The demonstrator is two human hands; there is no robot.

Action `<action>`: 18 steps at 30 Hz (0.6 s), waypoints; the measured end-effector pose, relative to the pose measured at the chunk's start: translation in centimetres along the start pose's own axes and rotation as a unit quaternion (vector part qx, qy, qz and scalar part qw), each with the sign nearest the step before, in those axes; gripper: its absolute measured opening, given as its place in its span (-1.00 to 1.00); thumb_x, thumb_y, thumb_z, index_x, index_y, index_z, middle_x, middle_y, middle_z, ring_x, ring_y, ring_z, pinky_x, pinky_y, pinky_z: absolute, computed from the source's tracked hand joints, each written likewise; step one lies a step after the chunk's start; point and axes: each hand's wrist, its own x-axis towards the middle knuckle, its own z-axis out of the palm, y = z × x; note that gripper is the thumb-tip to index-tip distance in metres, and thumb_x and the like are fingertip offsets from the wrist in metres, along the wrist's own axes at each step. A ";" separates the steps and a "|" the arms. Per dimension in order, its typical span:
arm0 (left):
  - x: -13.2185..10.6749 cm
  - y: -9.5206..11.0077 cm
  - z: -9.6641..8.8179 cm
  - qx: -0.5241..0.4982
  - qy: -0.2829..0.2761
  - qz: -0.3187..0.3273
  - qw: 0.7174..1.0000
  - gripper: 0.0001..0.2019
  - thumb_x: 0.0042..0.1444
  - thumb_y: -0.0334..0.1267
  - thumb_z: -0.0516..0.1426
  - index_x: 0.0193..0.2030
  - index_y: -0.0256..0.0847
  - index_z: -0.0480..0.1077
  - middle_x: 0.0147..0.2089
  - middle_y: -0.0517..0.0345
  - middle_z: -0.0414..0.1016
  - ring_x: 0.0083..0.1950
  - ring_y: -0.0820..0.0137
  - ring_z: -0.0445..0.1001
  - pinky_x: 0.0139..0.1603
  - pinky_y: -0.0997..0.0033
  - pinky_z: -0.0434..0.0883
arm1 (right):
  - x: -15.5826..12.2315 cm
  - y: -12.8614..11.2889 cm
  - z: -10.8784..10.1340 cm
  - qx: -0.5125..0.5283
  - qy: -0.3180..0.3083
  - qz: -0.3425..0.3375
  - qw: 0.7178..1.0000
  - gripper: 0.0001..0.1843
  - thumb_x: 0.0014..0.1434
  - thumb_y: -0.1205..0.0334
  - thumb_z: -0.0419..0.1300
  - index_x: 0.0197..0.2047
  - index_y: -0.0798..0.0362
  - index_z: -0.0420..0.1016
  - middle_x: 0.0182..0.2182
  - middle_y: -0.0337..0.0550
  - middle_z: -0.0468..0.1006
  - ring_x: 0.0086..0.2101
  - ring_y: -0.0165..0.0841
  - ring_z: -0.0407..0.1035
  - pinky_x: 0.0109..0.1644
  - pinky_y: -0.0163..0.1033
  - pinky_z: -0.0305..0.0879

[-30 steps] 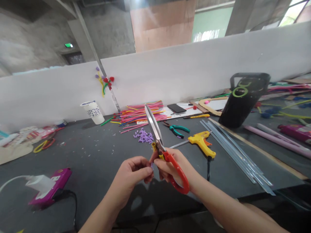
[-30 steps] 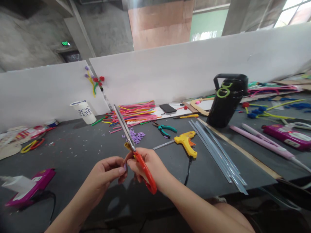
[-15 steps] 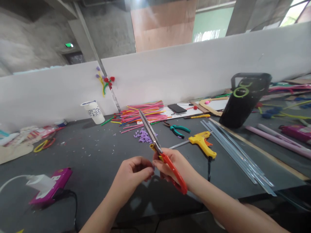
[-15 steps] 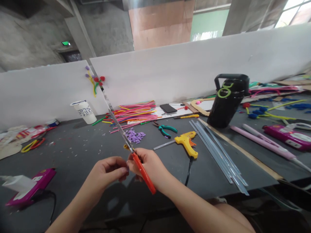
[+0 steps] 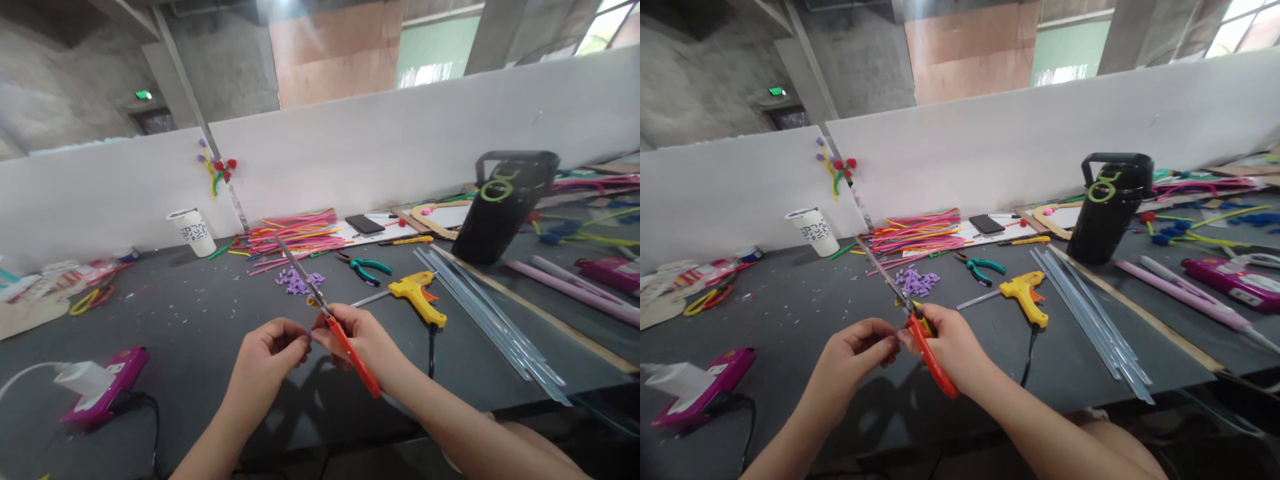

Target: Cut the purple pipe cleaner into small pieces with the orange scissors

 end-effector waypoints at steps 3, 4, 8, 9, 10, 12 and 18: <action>-0.1 0.0 0.1 0.023 -0.011 0.023 0.999 -0.91 -0.11 -0.29 0.15 -0.51 -0.27 0.43 -0.60 0.22 0.38 -0.52 0.47 0.32 -0.48 0.52 0.26 | -0.1 -0.2 0.2 0.009 0.004 0.012 1.000 -0.85 -0.07 0.21 0.17 -0.49 0.07 0.26 -0.73 -0.45 0.21 -0.72 -0.57 0.12 -0.70 -0.47 0.04; -0.1 0.0 0.1 0.022 -0.009 0.025 0.999 -0.91 -0.11 -0.29 0.15 -0.52 -0.27 0.43 -0.60 0.22 0.39 -0.52 0.46 0.33 -0.49 0.53 0.26 | -0.1 -0.2 0.2 0.006 0.003 0.017 1.000 -0.85 -0.08 0.22 0.17 -0.50 0.07 0.25 -0.73 -0.45 0.21 -0.72 -0.57 0.11 -0.71 -0.47 0.03; 0.0 -0.1 0.1 -0.025 0.027 0.008 0.999 -0.94 -0.12 -0.31 0.17 -0.50 -0.25 0.42 -0.61 0.24 0.39 -0.54 0.47 0.35 -0.49 0.53 0.29 | 0.0 0.2 0.3 -0.020 -0.014 0.017 1.000 -0.91 -0.10 0.32 0.13 -0.51 0.07 0.24 -0.72 -0.44 0.20 -0.72 -0.58 0.08 -0.68 -0.46 0.01; 0.0 -0.2 0.0 -0.041 0.038 0.006 0.998 -0.95 -0.13 -0.32 0.17 -0.50 -0.25 0.42 -0.61 0.25 0.39 -0.54 0.47 0.35 -0.49 0.53 0.29 | 0.0 0.3 0.3 -0.027 -0.016 0.010 0.999 -0.92 -0.09 0.32 0.12 -0.50 0.08 0.25 -0.70 -0.44 0.20 -0.71 -0.58 0.07 -0.66 -0.46 0.01; 0.0 -0.2 -0.1 -0.057 0.045 0.007 0.997 -0.95 -0.13 -0.33 0.18 -0.50 -0.25 0.42 -0.62 0.25 0.40 -0.54 0.48 0.35 -0.49 0.53 0.30 | -0.1 0.3 0.2 -0.035 -0.014 0.000 0.999 -0.92 -0.08 0.30 0.12 -0.49 0.08 0.25 -0.69 -0.43 0.20 -0.70 -0.58 0.07 -0.65 -0.45 0.01; 0.0 -0.3 -0.3 -0.090 0.059 0.022 0.994 -0.96 -0.13 -0.34 0.18 -0.49 -0.25 0.41 -0.60 0.25 0.41 -0.53 0.48 0.35 -0.47 0.53 0.30 | -0.3 0.2 0.1 -0.073 -0.003 -0.027 0.997 -0.86 -0.03 0.21 0.12 -0.48 0.07 0.24 -0.65 -0.40 0.20 -0.65 -0.56 0.08 -0.60 -0.43 0.02; -0.2 -0.1 -0.9 -0.182 0.136 0.094 0.969 -0.97 -0.08 -0.34 0.18 -0.44 -0.23 0.42 -0.49 0.23 0.46 -0.45 0.50 0.37 -0.37 0.54 0.32 | -1.4 -0.4 -0.1 -0.385 0.054 -0.110 0.915 -0.65 -0.04 -0.10 0.13 -0.39 0.03 0.24 -0.61 -0.33 0.31 -0.58 -0.44 0.16 -0.52 -0.37 -0.04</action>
